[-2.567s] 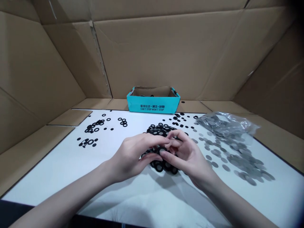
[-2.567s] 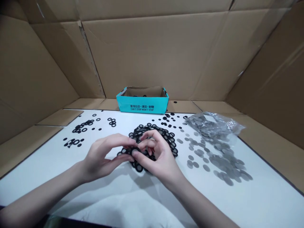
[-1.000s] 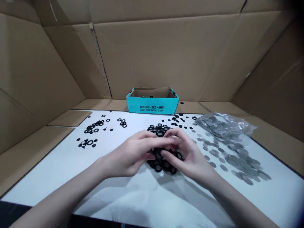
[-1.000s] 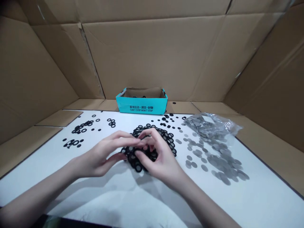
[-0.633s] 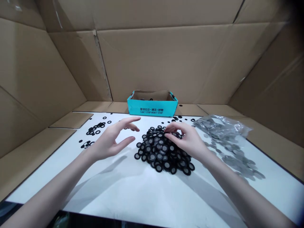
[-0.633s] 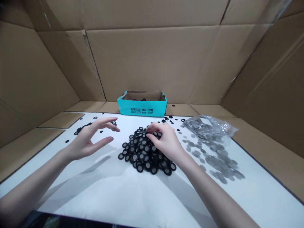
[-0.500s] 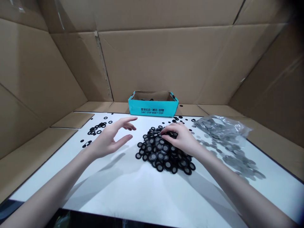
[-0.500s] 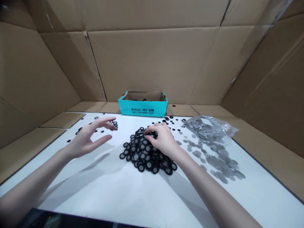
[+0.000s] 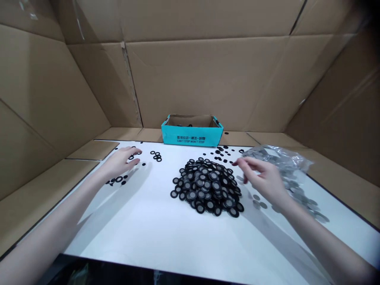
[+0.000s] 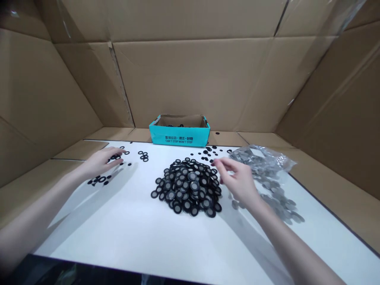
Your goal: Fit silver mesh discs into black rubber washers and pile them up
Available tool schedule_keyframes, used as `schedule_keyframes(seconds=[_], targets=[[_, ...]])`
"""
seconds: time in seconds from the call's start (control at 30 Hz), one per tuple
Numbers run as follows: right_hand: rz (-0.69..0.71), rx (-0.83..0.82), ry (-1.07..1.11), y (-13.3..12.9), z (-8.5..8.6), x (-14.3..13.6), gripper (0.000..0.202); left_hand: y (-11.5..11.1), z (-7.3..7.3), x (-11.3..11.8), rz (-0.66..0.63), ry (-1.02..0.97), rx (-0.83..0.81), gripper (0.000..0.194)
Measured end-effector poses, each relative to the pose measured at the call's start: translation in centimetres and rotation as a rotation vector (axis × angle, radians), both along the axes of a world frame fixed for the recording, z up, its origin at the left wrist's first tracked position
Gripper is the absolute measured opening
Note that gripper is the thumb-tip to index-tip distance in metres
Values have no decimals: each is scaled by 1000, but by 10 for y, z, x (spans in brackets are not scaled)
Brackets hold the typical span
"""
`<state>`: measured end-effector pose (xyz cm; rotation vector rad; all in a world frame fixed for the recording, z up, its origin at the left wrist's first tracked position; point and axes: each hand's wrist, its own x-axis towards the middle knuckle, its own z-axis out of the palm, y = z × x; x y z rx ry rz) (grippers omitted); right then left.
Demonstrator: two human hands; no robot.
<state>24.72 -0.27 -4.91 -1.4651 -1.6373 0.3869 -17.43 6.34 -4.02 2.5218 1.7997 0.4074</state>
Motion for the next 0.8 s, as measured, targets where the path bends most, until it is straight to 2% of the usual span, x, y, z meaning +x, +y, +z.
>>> schedule_keyframes(seconds=[0.1,0.17,0.37,0.53,0.67,0.8], targets=[[-112,-7,-20,-11,-5,25,43,16,-15,-15,32,36,-34,50],[-155,10,-75,-18,-11,41,45,24,-24,-15,26,43,-38,53],[-277,-40,-247,-28,-29,74,38,55,-40,20,-45,59,-8,52],[-276,-36,-417,-27,-44,94,28,77,-45,39,-7,88,12,46],[-250,-51,-511,-22,-57,105,31,82,-43,39,63,88,29,37],[-248,-53,-532,-12,-63,105,29,82,-38,37,107,51,41,36]])
